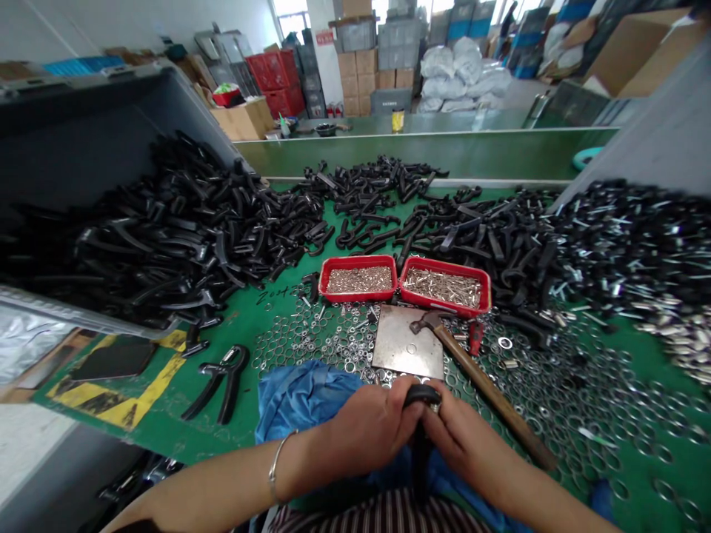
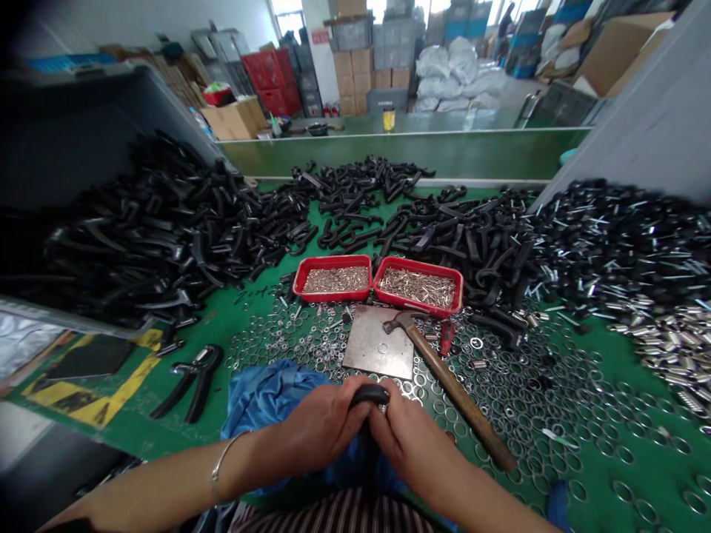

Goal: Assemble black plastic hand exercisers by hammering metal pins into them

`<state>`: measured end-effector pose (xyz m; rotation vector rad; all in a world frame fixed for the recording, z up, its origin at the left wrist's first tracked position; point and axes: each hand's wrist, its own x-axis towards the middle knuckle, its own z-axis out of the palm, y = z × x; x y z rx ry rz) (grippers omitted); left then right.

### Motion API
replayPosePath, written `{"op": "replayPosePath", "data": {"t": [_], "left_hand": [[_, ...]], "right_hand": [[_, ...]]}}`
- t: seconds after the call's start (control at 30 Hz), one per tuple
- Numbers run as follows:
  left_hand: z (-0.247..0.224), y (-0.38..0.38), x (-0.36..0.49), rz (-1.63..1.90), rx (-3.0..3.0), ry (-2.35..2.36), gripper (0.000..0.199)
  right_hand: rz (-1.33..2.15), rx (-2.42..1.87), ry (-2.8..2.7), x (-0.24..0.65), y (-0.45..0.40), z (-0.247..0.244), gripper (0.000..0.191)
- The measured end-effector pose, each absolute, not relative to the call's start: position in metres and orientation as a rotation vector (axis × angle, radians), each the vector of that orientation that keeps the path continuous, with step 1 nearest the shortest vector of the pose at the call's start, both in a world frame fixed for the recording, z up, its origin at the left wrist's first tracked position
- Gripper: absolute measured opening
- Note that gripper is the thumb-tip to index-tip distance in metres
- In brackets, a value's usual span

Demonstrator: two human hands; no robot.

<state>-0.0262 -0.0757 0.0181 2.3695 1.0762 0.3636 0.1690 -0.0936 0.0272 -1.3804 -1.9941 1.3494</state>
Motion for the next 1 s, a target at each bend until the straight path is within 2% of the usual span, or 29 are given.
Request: {"op": "replayPosePath", "data": {"t": [0.1, 0.27, 0.37, 0.57, 0.77, 0.9, 1.0], "left_hand": [[0.017, -0.049, -0.035, 0.274, 2.202, 1.169, 0.041], [0.011, 0.004, -0.067, 0.389, 1.868, 1.361, 0.046], [0.003, 0.023, -0.073, 0.349, 1.918, 1.317, 0.046], [-0.018, 0.052, -0.027, 0.16, 2.422, 1.184, 0.04], [0.011, 0.077, 0.008, -0.076, 2.702, 1.318, 0.027], [0.036, 0.112, 0.028, -0.007, 2.842, 1.356, 0.029], [0.031, 0.145, 0.053, -0.038, 2.971, 1.227, 0.026]], "right_hand": [[1.171, -1.335, -2.151, 0.174, -0.064, 0.018, 0.039], [0.39, -1.216, -2.539, 0.191, -0.036, -0.033, 0.047], [0.126, -1.14, -2.709, 0.212, -0.054, -0.051, 0.052], [0.136, -1.323, -2.504, 0.271, -0.057, -0.019, 0.03], [-0.064, -1.475, -2.332, 0.29, 0.043, -0.001, 0.027], [-0.142, -1.651, -2.416, 0.266, 0.109, -0.004, 0.025], [-0.138, -1.718, -2.452, 0.246, 0.136, -0.012, 0.019]]}}
